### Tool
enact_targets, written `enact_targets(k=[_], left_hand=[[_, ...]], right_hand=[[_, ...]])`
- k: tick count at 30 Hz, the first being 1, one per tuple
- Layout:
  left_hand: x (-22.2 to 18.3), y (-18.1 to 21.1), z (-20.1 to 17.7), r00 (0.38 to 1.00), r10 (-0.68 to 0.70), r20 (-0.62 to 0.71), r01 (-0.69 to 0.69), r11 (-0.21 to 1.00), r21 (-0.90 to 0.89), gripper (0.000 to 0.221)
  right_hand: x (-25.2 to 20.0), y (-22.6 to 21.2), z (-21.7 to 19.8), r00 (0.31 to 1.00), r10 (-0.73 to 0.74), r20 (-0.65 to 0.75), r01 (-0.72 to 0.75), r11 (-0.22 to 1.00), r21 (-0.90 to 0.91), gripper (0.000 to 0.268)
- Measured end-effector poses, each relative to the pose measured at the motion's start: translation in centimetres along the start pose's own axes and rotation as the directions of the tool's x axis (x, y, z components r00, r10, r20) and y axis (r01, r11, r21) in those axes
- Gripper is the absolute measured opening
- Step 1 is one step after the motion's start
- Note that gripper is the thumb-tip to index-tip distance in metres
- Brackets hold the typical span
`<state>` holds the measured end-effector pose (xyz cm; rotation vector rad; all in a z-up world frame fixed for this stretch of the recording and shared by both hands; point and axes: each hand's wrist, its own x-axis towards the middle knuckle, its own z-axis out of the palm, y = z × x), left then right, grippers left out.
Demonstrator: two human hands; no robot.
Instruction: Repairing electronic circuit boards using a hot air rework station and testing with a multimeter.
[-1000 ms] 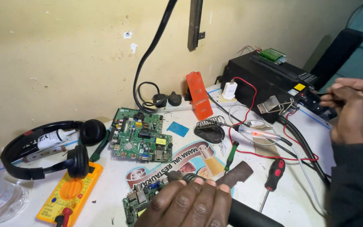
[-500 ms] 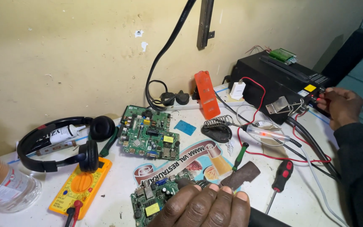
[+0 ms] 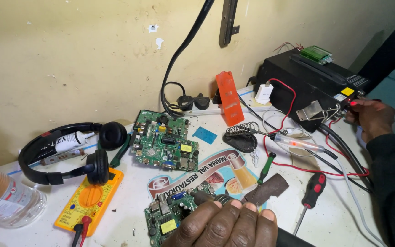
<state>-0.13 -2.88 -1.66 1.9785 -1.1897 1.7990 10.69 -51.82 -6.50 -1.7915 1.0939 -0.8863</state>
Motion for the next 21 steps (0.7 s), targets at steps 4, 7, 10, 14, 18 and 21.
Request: enact_targets(k=[4, 7, 10, 14, 18, 21], left_hand=[[0.1, -0.2, 0.2, 0.999, 0.024, -0.035, -0.023, 0.999, 0.030, 0.009], [0.0, 0.0, 0.1, 1.000, -0.016, 0.005, 0.016, 1.000, -0.004, 0.008], [-0.1, -0.1, 0.3, 1.000, -0.007, -0.007, 0.007, 1.000, 0.005, 0.009], [-0.2, -0.1, 0.2, 1.000, 0.000, -0.007, 0.000, 1.000, 0.010, 0.008], [0.0, -0.2, -0.2, 0.999, 0.005, 0.039, -0.004, 1.000, -0.015, 0.011], [-0.6, 0.2, 1.3, 0.997, 0.010, -0.081, -0.005, 0.998, 0.068, 0.013]], right_hand=[[-0.2, 0.1, 0.1, 0.997, 0.044, 0.062, -0.050, 0.993, 0.111, 0.014], [0.5, 0.7, 0.2, 0.994, 0.061, 0.086, -0.074, 0.984, 0.159, 0.016], [0.9, 1.0, 0.3, 0.986, 0.048, 0.162, -0.085, 0.970, 0.227, 0.021], [-0.7, 0.2, 0.0, 0.998, -0.009, 0.066, 0.000, 0.992, 0.128, 0.017], [0.3, 0.8, 0.5, 0.999, 0.014, 0.051, -0.020, 0.992, 0.122, 0.012], [0.8, 1.5, 0.7, 0.998, 0.021, 0.060, -0.032, 0.984, 0.176, 0.014]])
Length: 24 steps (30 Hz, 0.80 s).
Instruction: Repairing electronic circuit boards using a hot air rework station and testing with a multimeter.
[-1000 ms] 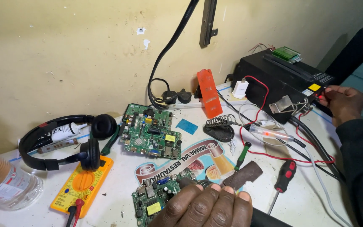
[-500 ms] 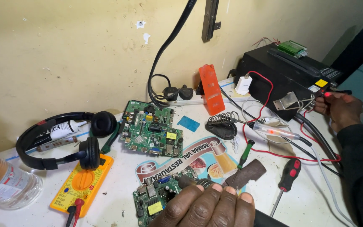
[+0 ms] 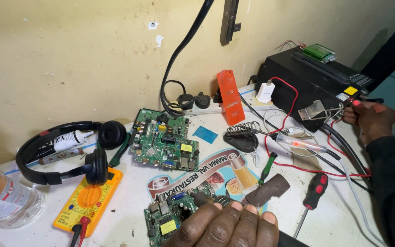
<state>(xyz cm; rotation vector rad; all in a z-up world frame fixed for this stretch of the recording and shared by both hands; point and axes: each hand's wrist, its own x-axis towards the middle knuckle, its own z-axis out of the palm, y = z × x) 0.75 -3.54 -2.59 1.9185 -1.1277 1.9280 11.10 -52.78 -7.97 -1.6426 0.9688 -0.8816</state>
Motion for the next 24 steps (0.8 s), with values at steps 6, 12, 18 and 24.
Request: enact_targets(k=[6, 12, 18, 24], left_hand=[[0.0, 0.1, -0.3, 0.999, -0.010, 0.040, 0.011, 1.000, -0.029, 0.009], [-0.1, 0.4, -0.7, 0.997, -0.030, 0.071, 0.033, 0.998, -0.049, 0.012], [0.3, 0.2, -1.2, 0.994, -0.023, 0.109, 0.031, 0.997, -0.070, 0.012], [0.3, 0.1, -1.1, 0.996, -0.016, 0.089, 0.020, 0.999, -0.050, 0.013]], right_hand=[[0.8, 0.1, 0.3, 0.996, 0.065, -0.055, -0.068, 0.996, -0.063, 0.010], [0.5, 0.2, 0.2, 0.995, 0.090, -0.041, -0.088, 0.994, 0.059, 0.014], [0.7, -0.4, -0.6, 0.966, 0.157, 0.205, -0.188, 0.972, 0.142, 0.038], [0.2, 0.4, -0.9, 0.934, -0.356, 0.017, 0.356, 0.934, -0.033, 0.016]])
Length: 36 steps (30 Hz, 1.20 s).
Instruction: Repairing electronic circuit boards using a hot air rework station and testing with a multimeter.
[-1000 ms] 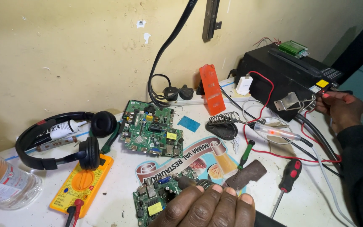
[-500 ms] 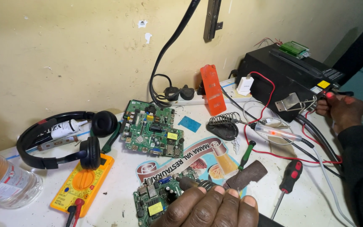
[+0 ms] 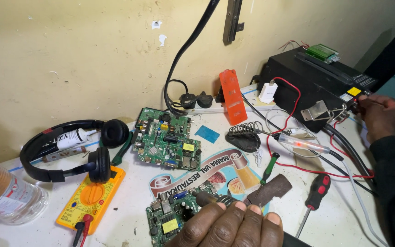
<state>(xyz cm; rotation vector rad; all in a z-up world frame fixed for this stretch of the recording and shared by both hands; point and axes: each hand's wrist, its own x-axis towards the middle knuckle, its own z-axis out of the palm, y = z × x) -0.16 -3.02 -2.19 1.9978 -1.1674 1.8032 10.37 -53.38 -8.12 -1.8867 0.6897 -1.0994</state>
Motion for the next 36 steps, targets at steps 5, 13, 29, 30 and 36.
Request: enact_targets(k=[5, 13, 29, 30, 36], left_hand=[[0.6, -0.3, -0.5, 1.000, -0.013, 0.013, 0.014, 1.000, -0.018, 0.010], [1.4, -0.3, -0.9, 0.999, -0.052, 0.005, 0.053, 0.997, -0.064, 0.007], [3.0, -2.0, -3.0, 0.964, -0.232, 0.127, 0.264, 0.878, -0.400, 0.010], [2.9, -2.2, -3.2, 0.955, -0.247, 0.167, 0.296, 0.852, -0.432, 0.015], [1.7, -2.7, -3.2, 0.917, -0.302, 0.262, 0.388, 0.830, -0.401, 0.015]], right_hand=[[1.7, 0.4, 0.6, 0.991, 0.086, -0.105, -0.091, 0.995, -0.042, 0.007], [4.9, 4.5, 0.1, 0.996, -0.087, 0.007, 0.088, 0.996, -0.029, 0.013], [-6.3, -3.2, 2.8, 0.764, -0.527, 0.373, 0.531, 0.841, 0.100, 0.038], [-12.2, -9.7, -0.8, 0.718, -0.573, 0.395, 0.562, 0.812, 0.157, 0.039], [-26.0, -26.0, -1.4, 0.381, -0.585, 0.716, 0.374, 0.805, 0.460, 0.071]])
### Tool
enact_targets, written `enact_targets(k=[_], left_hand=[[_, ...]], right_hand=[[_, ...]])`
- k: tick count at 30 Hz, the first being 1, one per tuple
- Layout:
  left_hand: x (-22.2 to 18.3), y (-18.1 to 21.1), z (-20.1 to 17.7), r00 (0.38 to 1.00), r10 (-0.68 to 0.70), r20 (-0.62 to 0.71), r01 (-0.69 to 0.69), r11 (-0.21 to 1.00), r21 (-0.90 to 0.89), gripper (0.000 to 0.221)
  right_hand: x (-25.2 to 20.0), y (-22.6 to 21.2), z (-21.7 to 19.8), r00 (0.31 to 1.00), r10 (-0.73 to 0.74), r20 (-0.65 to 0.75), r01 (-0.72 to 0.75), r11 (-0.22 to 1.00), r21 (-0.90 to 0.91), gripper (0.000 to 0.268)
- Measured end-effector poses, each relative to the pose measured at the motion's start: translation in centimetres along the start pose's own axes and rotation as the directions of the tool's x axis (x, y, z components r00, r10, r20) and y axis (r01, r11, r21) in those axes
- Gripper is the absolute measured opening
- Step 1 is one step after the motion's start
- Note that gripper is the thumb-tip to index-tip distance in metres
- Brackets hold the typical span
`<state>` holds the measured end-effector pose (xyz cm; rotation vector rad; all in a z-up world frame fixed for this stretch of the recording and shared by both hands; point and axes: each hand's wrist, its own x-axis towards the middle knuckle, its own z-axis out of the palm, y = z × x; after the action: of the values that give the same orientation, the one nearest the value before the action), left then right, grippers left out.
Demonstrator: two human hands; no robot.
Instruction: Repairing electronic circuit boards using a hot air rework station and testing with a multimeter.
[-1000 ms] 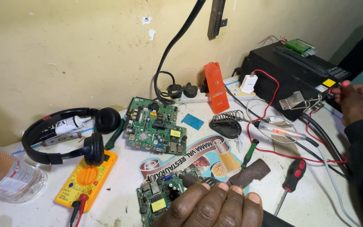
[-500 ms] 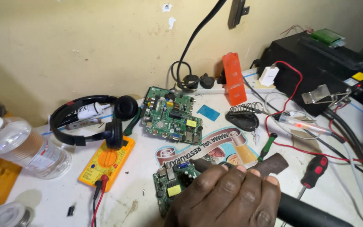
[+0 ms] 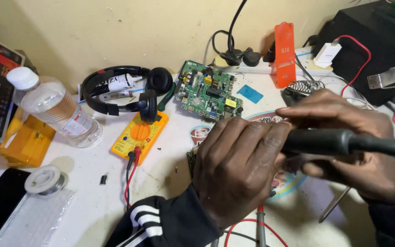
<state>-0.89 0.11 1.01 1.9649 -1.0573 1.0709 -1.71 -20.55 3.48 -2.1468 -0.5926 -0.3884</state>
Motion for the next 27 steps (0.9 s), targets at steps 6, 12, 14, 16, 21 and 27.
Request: enact_targets(k=[6, 12, 14, 16, 21, 27], left_hand=[[-1.1, -0.7, 1.0, 0.990, -0.124, -0.070, 0.123, 0.992, -0.017, 0.025], [-0.9, -1.2, -0.8, 0.992, -0.125, 0.002, 0.124, 0.985, -0.116, 0.029], [-1.7, -1.3, -1.5, 0.989, -0.145, 0.026, 0.147, 0.983, -0.108, 0.027], [-3.3, -1.5, -1.8, 0.985, -0.164, 0.050, 0.168, 0.981, -0.094, 0.025], [-9.5, -3.1, -1.3, 0.888, -0.344, 0.304, 0.376, 0.925, -0.052, 0.040], [-11.0, -3.9, -0.7, 0.880, -0.281, 0.384, 0.310, 0.951, -0.014, 0.051]], right_hand=[[-0.5, 0.8, 3.8, 0.985, -0.105, -0.138, 0.101, 0.994, -0.036, 0.046], [-0.4, 0.5, 4.2, 0.889, 0.360, -0.283, -0.237, 0.891, 0.387, 0.043], [-0.3, 1.5, 3.7, 0.887, 0.305, -0.346, -0.202, 0.931, 0.303, 0.043], [-0.3, 2.3, 3.5, 0.882, 0.245, -0.402, -0.168, 0.962, 0.217, 0.043], [-1.0, 4.3, 3.8, 0.824, 0.145, -0.547, -0.093, 0.988, 0.123, 0.030], [-1.6, 4.9, 4.2, 0.810, -0.020, -0.586, 0.012, 1.000, -0.017, 0.029]])
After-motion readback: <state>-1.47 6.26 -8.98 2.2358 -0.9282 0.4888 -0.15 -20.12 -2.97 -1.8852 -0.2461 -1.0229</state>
